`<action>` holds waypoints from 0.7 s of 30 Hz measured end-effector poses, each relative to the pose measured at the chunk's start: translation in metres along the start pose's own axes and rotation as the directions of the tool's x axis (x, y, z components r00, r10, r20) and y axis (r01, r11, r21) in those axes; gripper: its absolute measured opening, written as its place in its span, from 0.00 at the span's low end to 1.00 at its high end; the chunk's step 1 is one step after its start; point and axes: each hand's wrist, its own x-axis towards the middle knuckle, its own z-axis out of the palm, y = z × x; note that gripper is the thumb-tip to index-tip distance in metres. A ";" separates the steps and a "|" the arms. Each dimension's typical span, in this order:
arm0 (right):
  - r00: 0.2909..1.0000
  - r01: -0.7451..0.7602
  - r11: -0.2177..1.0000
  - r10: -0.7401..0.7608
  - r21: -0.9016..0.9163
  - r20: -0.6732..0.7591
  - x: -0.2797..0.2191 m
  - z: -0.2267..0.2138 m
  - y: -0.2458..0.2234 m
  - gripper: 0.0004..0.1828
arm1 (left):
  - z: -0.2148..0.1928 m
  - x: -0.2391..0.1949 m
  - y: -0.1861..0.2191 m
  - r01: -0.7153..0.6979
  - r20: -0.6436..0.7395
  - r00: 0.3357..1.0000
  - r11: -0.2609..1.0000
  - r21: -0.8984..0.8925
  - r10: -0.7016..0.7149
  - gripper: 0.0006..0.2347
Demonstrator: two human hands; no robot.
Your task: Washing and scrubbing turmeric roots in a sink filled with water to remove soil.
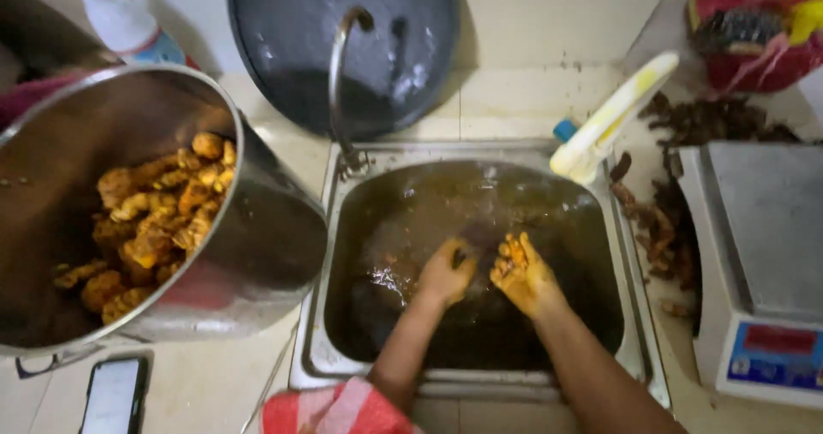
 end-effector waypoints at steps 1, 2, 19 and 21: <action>1.000 -0.007 1.000 0.007 0.007 -0.016 -0.008 0.001 0.003 0.18 | 0.004 -0.022 0.025 0.013 0.014 1.000 1.000 0.001 -0.013 0.17; 0.999 0.021 1.000 -0.022 -0.009 -0.050 -0.014 0.005 0.004 0.16 | 0.007 -0.041 0.053 -0.157 -0.032 0.987 0.987 -0.017 0.157 0.14; 0.918 0.142 0.833 -0.314 -0.534 -0.244 -0.036 0.073 0.033 0.24 | 0.042 0.011 0.063 -0.035 -0.206 0.972 0.941 0.337 0.110 0.10; 0.929 0.117 0.862 -0.270 -0.493 -0.254 -0.033 0.067 0.032 0.20 | 0.061 -0.019 0.068 -0.276 -0.031 0.951 0.889 0.364 0.308 0.11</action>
